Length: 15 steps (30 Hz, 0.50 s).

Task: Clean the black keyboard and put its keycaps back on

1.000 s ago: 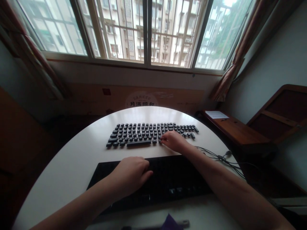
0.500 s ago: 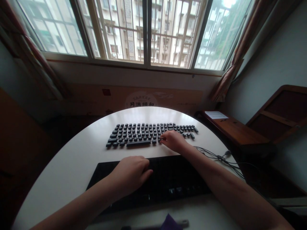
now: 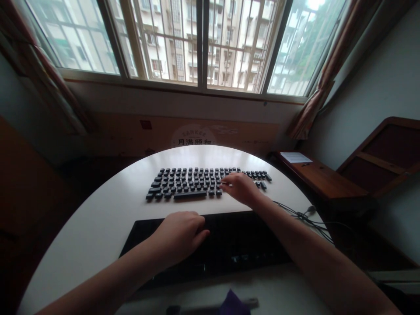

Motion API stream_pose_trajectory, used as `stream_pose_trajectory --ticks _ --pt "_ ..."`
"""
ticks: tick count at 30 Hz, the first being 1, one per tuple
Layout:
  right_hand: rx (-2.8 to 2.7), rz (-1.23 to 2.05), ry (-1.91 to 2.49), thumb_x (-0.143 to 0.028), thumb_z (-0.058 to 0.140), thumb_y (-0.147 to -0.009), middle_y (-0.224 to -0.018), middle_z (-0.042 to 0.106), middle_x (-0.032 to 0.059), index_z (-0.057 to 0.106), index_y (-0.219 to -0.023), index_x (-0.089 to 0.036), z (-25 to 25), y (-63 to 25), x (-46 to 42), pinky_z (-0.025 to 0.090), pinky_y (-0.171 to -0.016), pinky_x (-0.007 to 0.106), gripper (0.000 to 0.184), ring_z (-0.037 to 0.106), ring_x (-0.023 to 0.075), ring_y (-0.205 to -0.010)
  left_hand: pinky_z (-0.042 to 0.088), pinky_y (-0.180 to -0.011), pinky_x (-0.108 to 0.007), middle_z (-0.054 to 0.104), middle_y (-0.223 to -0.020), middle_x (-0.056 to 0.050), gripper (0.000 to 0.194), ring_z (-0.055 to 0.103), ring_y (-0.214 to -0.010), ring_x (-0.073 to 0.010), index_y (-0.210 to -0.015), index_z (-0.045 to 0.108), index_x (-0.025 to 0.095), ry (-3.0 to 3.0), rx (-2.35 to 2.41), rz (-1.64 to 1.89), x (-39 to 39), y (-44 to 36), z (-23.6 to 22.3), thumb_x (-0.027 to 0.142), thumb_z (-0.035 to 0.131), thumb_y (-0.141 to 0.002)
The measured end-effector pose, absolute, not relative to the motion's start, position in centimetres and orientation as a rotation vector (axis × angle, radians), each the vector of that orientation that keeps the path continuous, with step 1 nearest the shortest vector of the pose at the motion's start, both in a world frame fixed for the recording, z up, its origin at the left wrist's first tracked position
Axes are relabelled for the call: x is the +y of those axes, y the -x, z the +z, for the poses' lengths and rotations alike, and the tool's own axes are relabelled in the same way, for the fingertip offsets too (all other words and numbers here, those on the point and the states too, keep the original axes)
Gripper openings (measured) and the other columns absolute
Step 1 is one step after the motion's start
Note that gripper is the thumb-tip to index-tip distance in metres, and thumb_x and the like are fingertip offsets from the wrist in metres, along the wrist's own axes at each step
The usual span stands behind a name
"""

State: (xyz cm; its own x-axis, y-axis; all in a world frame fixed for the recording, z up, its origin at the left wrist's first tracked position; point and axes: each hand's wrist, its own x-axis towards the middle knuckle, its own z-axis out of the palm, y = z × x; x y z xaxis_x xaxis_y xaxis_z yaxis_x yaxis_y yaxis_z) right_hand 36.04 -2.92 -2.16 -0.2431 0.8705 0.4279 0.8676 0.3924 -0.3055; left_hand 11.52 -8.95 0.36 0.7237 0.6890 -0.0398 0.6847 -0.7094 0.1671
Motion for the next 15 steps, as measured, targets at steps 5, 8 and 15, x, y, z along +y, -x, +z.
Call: stream_pose_trajectory --ticks 5,8,15 --pt "-1.795 0.002 1.272 -0.048 0.047 -0.102 -0.086 0.074 0.0091 0.078 -0.093 -0.016 3.2 -36.9 -6.0 0.050 -0.071 0.032 0.046 0.067 0.0199 -0.074 0.052 -0.071 -0.037 0.071 -0.082 -0.009 0.026 0.067 -0.078 -0.0258 -0.080 0.070 0.017 -2.803 1.067 0.076 -8.8 -11.6 0.1 0.034 0.054 -0.093" --pt "-1.660 0.124 1.214 -0.058 0.027 -0.105 -0.088 0.073 0.0089 0.079 -0.096 -0.018 4.8 -37.4 -9.9 0.051 -0.074 0.032 0.066 0.068 0.0200 -0.081 0.054 -0.077 -0.039 0.071 -0.088 -0.009 0.022 0.066 -0.087 -0.0268 -0.084 0.069 0.017 -2.871 0.970 0.168 -8.9 -11.7 0.0 0.032 0.055 -0.093" --pt "-1.584 0.896 1.227 -0.055 0.048 -0.101 -0.065 0.063 0.0008 0.070 -0.098 -0.019 1.0 -37.5 -18.7 0.048 -0.051 0.023 0.043 0.059 0.0118 -0.053 0.032 -0.117 -0.048 0.049 -0.151 -0.015 0.051 0.040 -0.141 -0.0331 -0.137 0.057 0.016 -2.871 0.806 0.269 -9.6 -12.4 -1.4 0.044 0.059 -0.094"
